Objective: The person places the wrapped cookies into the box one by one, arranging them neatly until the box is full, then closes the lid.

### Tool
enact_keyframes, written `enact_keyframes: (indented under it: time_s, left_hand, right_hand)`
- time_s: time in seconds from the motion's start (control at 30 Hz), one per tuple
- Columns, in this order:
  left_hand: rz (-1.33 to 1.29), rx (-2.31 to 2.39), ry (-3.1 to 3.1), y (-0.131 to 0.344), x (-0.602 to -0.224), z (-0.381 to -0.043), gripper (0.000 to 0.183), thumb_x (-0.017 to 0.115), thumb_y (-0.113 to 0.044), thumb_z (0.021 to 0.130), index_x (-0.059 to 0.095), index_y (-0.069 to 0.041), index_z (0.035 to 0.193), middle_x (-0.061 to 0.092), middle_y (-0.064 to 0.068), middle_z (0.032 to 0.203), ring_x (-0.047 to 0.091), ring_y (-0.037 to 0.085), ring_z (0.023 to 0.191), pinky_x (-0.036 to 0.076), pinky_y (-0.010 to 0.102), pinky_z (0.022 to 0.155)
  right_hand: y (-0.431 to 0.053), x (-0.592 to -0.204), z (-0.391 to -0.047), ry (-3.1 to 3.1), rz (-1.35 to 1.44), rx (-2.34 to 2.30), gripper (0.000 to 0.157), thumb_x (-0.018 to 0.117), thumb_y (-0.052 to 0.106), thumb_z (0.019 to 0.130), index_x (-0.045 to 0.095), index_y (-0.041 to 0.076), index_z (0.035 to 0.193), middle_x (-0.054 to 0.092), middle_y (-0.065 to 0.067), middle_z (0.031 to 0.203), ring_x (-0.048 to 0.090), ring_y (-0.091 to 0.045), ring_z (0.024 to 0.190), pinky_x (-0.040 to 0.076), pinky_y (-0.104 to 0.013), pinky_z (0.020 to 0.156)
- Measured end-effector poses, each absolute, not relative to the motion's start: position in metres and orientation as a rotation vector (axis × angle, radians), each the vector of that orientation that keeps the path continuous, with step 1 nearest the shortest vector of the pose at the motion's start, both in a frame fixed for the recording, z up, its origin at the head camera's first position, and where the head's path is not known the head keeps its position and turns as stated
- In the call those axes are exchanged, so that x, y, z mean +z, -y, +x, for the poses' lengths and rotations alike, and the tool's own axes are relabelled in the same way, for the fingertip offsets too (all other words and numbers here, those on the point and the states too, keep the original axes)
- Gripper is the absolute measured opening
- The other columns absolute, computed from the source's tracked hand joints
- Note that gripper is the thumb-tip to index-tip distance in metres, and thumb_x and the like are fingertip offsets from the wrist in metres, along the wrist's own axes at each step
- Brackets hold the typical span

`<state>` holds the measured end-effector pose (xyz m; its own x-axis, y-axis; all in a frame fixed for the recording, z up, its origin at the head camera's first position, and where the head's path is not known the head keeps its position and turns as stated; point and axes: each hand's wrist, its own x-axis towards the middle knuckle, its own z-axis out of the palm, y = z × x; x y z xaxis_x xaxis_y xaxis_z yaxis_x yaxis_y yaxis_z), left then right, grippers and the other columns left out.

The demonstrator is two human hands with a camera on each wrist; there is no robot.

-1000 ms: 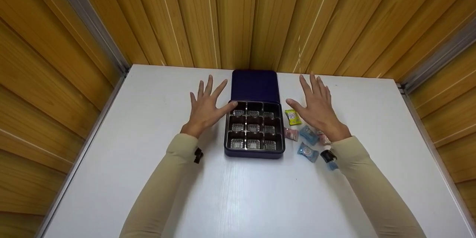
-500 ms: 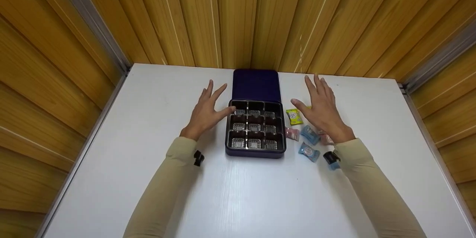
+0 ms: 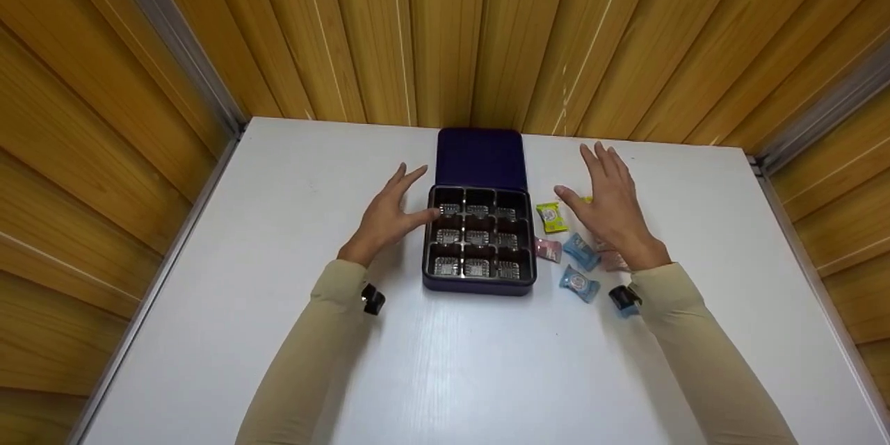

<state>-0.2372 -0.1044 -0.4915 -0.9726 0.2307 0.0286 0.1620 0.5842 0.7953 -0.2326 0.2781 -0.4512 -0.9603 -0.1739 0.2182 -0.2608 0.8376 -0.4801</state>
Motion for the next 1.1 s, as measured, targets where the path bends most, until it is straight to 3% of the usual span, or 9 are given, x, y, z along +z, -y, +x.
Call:
enact_keyframes:
  time_s: [0.27, 0.8, 1.0, 1.1]
  left_hand:
    - [0.358, 1.473, -2.645, 0.104, -0.499, -0.235, 0.081, 0.081, -0.035, 0.093, 0.045, -0.024, 0.164, 0.025, 0.015, 0.173, 0.025, 0.037, 0.158, 0.025, 0.056, 0.125]
    - [0.257, 1.656, -2.498, 0.103, -0.52, -0.227, 0.066, 0.076, -0.018, 0.094, 0.056, -0.021, 0.157, 0.032, 0.017, 0.17, 0.048, 0.048, 0.142, 0.041, 0.055, 0.117]
    - [0.192, 1.695, -2.423, 0.103, -0.525, -0.223, 0.063, 0.075, -0.017, 0.095, 0.058, -0.024, 0.155, 0.034, 0.011, 0.17, 0.051, 0.047, 0.14, 0.059, 0.05, 0.095]
    - [0.164, 1.722, -2.388, 0.103, -0.527, -0.222, 0.062, 0.075, -0.014, 0.095, 0.059, -0.024, 0.154, 0.035, 0.011, 0.17, 0.052, 0.046, 0.139, 0.063, 0.044, 0.084]
  right_hand:
    - [-0.283, -0.457, -0.231, 2.838, 0.322, 0.807, 0.085, 0.073, 0.033, 0.102, 0.029, 0.0, 0.166, 0.019, -0.027, 0.171, 0.015, -0.048, 0.157, 0.017, -0.066, 0.124]
    - [-0.303, -0.461, -0.232, 2.935, 0.222, 0.843, 0.084, 0.071, 0.029, 0.104, 0.024, 0.002, 0.168, 0.021, -0.029, 0.17, 0.022, -0.052, 0.154, 0.026, -0.069, 0.119]
    - [-0.311, -0.462, -0.232, 2.927, 0.231, 0.847, 0.081, 0.072, 0.025, 0.103, 0.027, -0.002, 0.166, 0.027, -0.032, 0.166, 0.026, -0.052, 0.153, 0.026, -0.067, 0.12]
    - [-0.313, -0.463, -0.233, 2.927, 0.234, 0.853, 0.079, 0.072, 0.023, 0.103, 0.028, -0.003, 0.165, 0.03, -0.033, 0.165, 0.028, -0.052, 0.152, 0.027, -0.066, 0.12]
